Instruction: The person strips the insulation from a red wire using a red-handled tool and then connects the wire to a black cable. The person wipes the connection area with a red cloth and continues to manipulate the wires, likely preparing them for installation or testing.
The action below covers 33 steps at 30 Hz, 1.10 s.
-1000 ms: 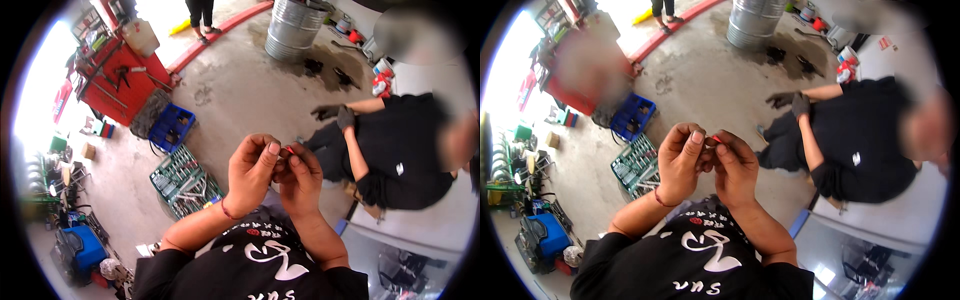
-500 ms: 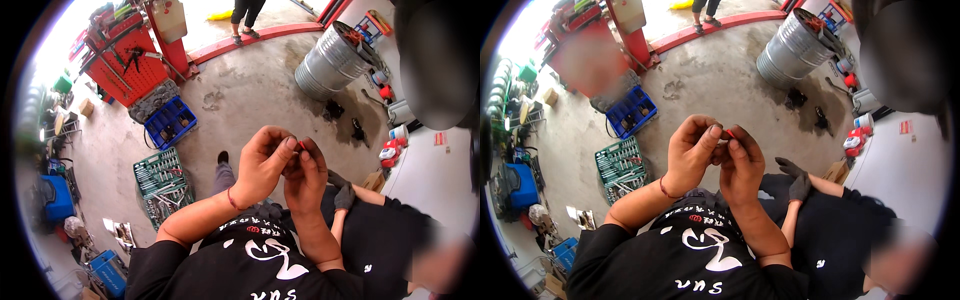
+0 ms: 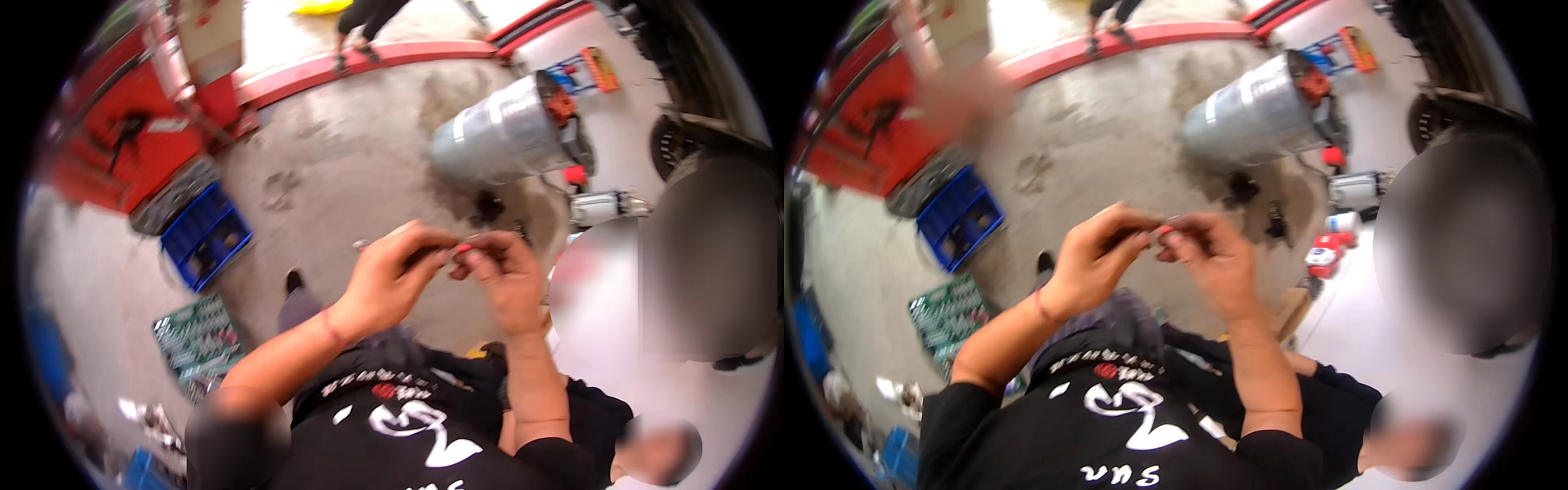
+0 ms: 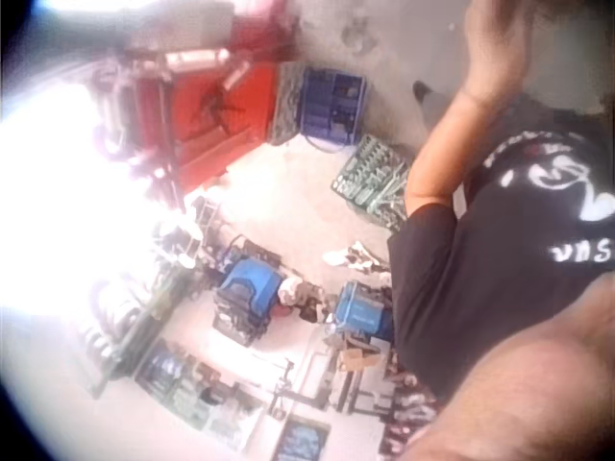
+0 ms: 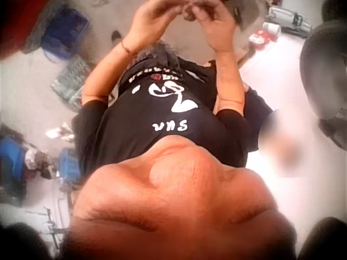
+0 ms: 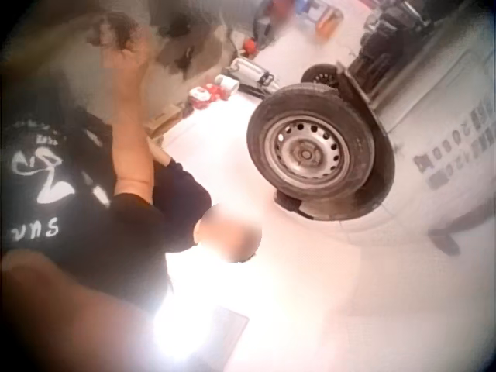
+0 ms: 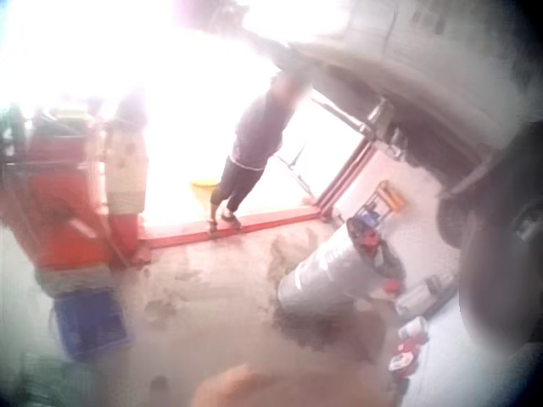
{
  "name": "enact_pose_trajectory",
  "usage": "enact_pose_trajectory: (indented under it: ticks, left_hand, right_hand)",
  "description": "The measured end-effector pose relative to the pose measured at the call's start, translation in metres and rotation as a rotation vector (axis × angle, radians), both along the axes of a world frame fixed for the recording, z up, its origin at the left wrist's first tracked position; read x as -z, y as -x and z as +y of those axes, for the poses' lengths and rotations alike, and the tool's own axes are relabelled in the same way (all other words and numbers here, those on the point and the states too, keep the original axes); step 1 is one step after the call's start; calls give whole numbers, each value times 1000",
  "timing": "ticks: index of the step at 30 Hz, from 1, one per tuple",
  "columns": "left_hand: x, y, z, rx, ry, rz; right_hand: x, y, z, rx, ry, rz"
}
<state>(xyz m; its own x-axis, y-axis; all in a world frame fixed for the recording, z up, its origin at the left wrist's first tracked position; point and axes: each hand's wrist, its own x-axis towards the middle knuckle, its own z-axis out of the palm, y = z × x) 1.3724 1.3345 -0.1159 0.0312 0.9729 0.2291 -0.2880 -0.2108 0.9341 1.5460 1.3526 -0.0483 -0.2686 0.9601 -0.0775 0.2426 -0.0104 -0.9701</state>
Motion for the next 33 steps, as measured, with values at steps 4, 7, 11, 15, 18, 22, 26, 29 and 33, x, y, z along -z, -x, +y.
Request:
enact_pose_trajectory:
  ticks: [4,7,11,15,18,22,26,29,33]
  left_hand:
    - [18,8,72,70,171,3]
    - [31,3,130,194,207,38]
    - [80,-22,213,272,286,51]
    - [112,-63,318,216,462,152]
    - [133,-96,438,156,515,246]
    - [165,-148,560,151,591,281]
    - [153,-189,698,169,359,525]
    - [146,-217,789,179,250,625]
    - [151,-246,923,306,261,524]
  right_hand:
    - [13,3,86,-139,-1,-199]
    - [31,-19,135,-195,216,-155]
    - [78,-53,229,-222,475,-133]
    - [118,-83,330,-162,527,-57]
    - [167,-114,430,13,491,175]
    - [228,-157,541,198,412,198]
    - [231,-191,661,249,173,212]
    - [216,-218,755,182,30,-34]
    - [221,-249,873,261,135,74]
